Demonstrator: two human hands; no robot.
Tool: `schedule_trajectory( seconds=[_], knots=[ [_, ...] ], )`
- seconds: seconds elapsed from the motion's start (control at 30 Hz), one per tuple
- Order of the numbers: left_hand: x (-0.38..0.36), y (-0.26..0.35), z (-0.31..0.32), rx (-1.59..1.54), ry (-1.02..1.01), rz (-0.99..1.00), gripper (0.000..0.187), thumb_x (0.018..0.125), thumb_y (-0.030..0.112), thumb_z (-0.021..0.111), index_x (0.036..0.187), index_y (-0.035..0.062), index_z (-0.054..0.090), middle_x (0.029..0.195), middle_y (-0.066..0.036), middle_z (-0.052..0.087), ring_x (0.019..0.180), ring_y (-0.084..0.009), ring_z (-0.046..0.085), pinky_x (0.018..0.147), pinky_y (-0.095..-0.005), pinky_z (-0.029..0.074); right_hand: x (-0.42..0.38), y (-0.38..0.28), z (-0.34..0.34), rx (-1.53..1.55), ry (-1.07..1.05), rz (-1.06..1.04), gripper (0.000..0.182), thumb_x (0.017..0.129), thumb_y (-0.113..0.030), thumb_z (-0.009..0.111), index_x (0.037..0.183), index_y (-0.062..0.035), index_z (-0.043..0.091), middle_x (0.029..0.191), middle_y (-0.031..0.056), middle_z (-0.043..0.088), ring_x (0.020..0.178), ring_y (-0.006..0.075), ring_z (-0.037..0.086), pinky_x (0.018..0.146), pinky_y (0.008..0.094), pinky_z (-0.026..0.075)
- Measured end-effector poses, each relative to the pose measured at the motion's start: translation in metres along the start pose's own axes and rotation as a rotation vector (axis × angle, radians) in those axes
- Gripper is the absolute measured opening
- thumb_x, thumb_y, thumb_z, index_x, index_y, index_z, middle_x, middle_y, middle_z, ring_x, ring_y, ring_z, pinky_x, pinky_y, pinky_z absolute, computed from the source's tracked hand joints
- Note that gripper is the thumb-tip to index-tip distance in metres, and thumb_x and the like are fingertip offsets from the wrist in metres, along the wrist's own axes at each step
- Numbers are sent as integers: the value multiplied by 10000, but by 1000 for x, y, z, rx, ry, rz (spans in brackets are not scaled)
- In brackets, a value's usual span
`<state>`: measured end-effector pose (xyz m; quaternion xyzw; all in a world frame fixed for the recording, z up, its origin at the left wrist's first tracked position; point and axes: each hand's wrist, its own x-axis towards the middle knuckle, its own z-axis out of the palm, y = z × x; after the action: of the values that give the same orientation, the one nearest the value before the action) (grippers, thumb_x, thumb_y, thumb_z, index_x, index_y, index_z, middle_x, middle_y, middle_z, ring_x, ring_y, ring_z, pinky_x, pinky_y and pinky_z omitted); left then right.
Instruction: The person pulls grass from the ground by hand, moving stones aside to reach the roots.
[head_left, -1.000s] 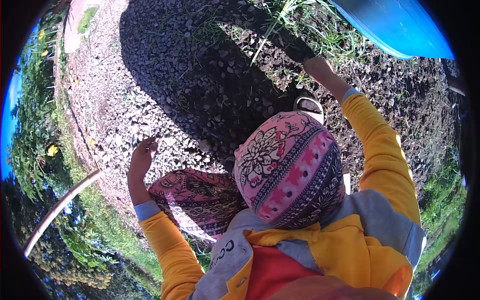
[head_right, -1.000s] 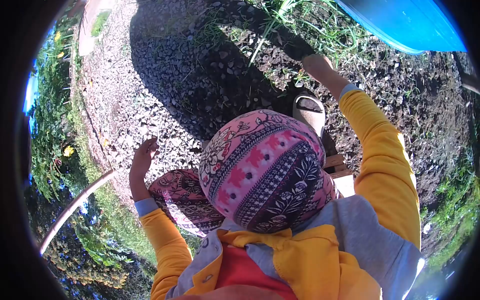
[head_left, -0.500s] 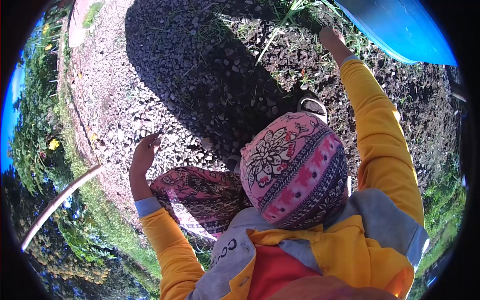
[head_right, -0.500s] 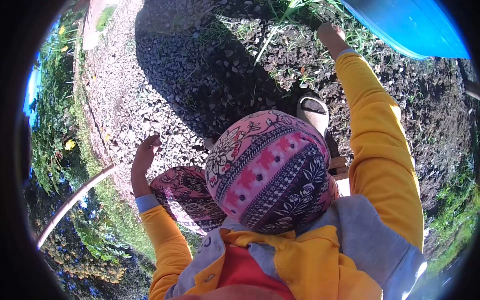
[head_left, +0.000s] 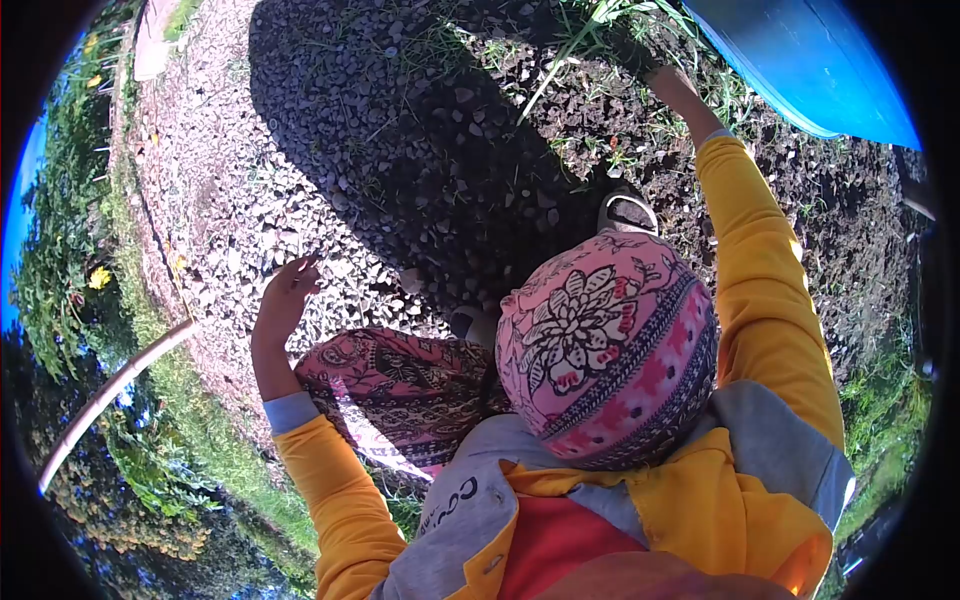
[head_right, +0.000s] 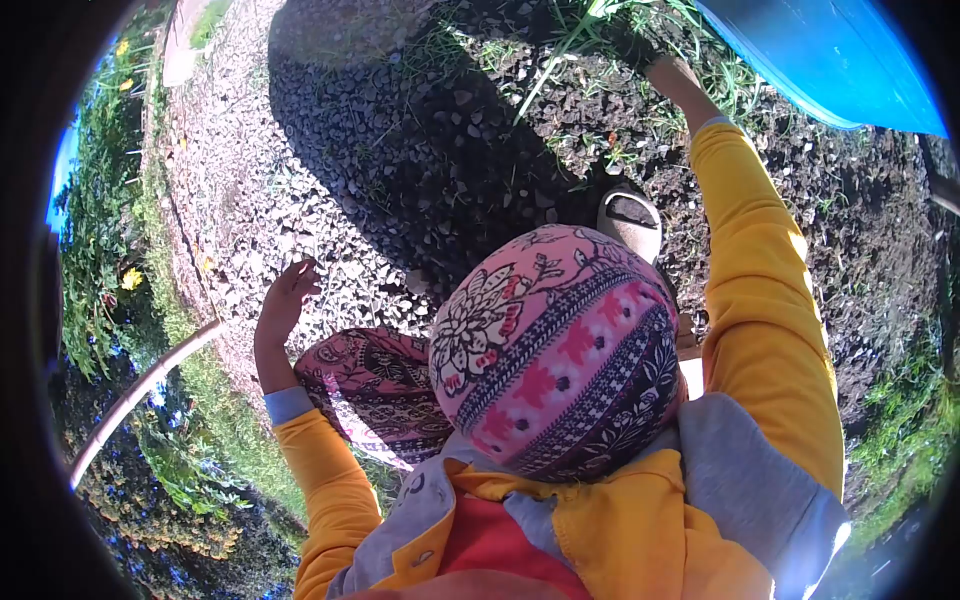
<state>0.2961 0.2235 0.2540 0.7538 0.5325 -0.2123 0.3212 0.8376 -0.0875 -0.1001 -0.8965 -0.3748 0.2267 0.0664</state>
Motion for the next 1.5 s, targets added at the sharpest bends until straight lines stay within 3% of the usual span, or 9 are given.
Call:
schedule_trajectory(
  seconds=[0.23,0.43,0.63,0.77,1.03,1.1,1.37,1.4,1.5],
  knots=[
    [2,-3,1,-83,-6,18,421,860,308,533,1179,35,506,891,-86,614,809,-131,567,721,-260,418,-55,-52,-69,245,190,427,414,854,-426,379,999,-111,605,960,161,616,908,331,579,801,426,441],
    [-3,10,-1,-19,-5,33,408,859,316,533,1158,38,523,923,-91,603,811,-132,569,721,-268,424,-56,-75,-50,-247,15,73,421,827,-455,487,933,-76,633,948,150,626,913,293,592,793,404,458],
    [-3,2,0,-116,6,-21,441,866,279,539,1183,-22,476,915,-72,594,817,-117,556,712,-246,424,-47,-73,-32,4,-125,133,344,828,-381,499,852,-55,605,814,144,624,782,308,608,713,410,479],
    [3,-6,0,-132,-6,-19,450,867,286,539,1183,-27,473,908,-65,596,824,-112,557,708,-246,420,-82,-103,-20,-344,-45,-376,182,820,-228,501,818,-81,609,766,131,624,727,292,614,657,388,490],
    [7,3,0,-48,-8,-43,407,867,259,520,1179,-1,492,928,-67,605,821,-114,547,711,-251,407,-16,-68,-3,218,279,182,159,784,-96,466,861,-47,596,766,148,623,712,230,625,604,375,495],
    [7,-1,-1,-19,7,-23,341,869,212,502,1154,27,520,936,-78,601,868,-130,544,755,-258,410,-37,-88,-45,-415,151,-11,180,780,-119,463,875,-47,598,789,157,621,770,242,622,652,370,497],
    [9,1,-1,-37,-23,8,284,881,160,458,1130,55,544,957,-91,596,901,-155,540,800,-276,411,-11,-38,-11,-494,60,-219,133,752,-101,514,768,-34,628,785,142,625,785,276,617,685,370,497],
    [9,3,-2,-14,-24,-5,284,883,162,456,1131,54,543,962,-94,596,904,-158,541,803,-278,411,-31,-65,-33,-44,150,51,105,742,-83,529,780,-36,614,751,133,617,767,275,620,654,379,500],
    [11,0,-1,-5,-22,9,302,891,209,476,1137,45,536,961,-99,595,904,-161,542,808,-282,409,-57,-93,-25,-236,144,-333,102,743,-92,533,806,-57,607,747,120,623,750,270,625,637,378,500]
  ],
)
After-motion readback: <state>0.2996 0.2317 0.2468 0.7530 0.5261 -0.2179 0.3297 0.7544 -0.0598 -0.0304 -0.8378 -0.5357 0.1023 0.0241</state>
